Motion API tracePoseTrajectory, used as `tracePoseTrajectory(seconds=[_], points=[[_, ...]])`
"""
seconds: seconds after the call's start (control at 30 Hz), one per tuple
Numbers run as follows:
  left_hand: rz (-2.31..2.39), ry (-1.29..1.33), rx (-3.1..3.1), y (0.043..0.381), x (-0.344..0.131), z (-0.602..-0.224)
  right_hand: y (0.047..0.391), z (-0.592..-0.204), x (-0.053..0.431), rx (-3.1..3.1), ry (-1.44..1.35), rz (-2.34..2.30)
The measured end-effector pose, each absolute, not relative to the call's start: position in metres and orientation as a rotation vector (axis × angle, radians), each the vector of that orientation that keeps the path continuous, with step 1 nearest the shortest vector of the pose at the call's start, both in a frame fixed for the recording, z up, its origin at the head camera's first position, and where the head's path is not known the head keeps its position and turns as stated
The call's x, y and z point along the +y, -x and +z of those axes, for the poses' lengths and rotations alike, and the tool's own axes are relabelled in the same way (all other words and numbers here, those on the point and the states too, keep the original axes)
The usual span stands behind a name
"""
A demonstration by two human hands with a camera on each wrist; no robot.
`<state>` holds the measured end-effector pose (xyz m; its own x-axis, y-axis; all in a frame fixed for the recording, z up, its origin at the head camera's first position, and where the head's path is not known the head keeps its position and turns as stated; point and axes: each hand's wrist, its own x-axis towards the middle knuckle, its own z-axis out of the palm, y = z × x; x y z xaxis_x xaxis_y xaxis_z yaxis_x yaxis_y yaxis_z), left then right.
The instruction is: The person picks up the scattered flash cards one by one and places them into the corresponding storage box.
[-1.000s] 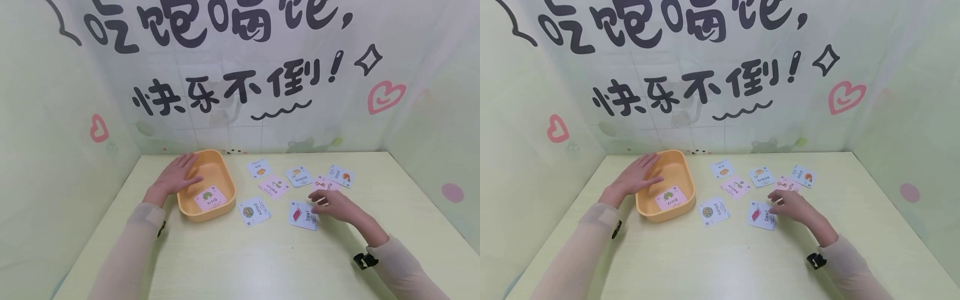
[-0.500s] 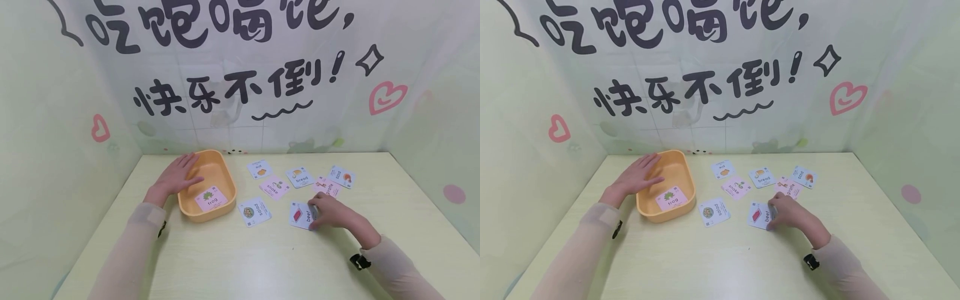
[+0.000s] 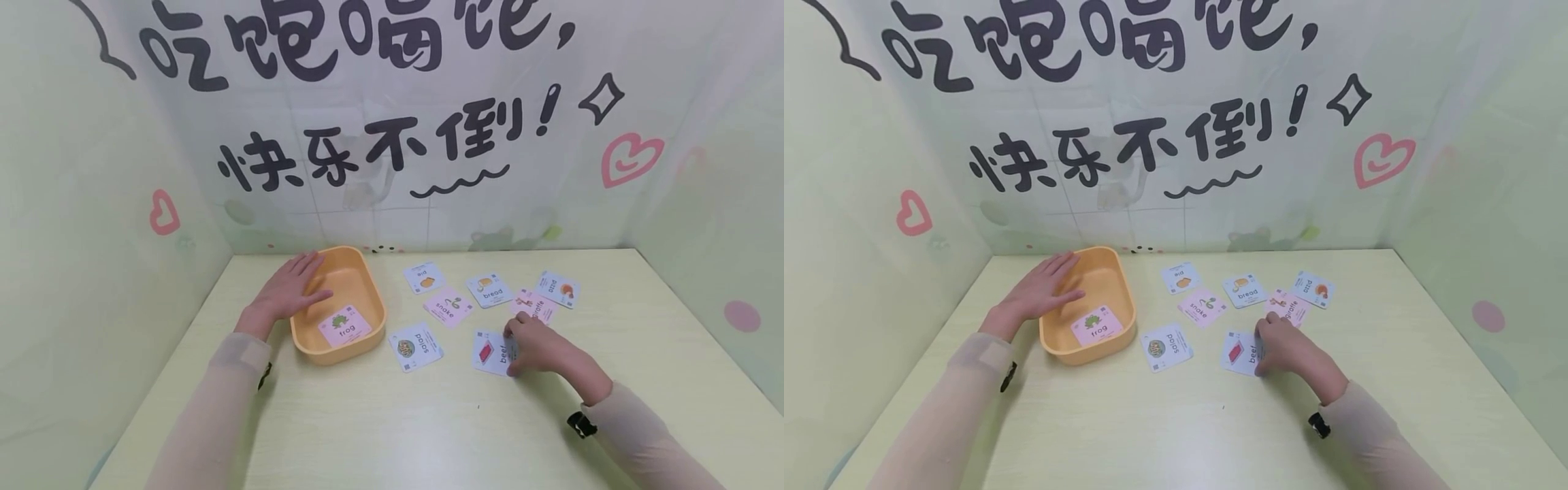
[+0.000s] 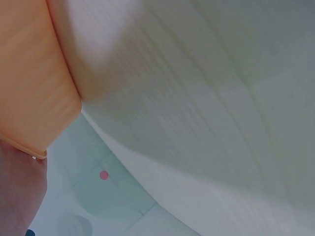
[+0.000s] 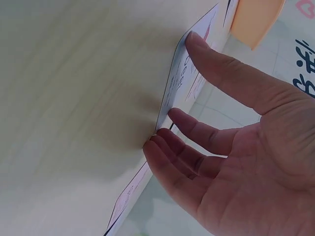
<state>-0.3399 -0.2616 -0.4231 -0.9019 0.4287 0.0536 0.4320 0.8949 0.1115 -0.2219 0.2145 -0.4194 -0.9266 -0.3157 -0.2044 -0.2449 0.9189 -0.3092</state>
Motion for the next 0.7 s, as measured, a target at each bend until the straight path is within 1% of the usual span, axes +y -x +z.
tracePoseTrajectory(seconds=[0.27, 0.7], points=[[-0.187, 0.678, -3.033, 0.339, -0.261, -0.423, 0.229, -0.415, 0.214, 2.776, 0.442, -0.409], [-0.166, 0.669, -3.044, 0.338, -0.259, -0.421, 0.238, -0.411, 0.215, 2.69, 0.397, -0.395]])
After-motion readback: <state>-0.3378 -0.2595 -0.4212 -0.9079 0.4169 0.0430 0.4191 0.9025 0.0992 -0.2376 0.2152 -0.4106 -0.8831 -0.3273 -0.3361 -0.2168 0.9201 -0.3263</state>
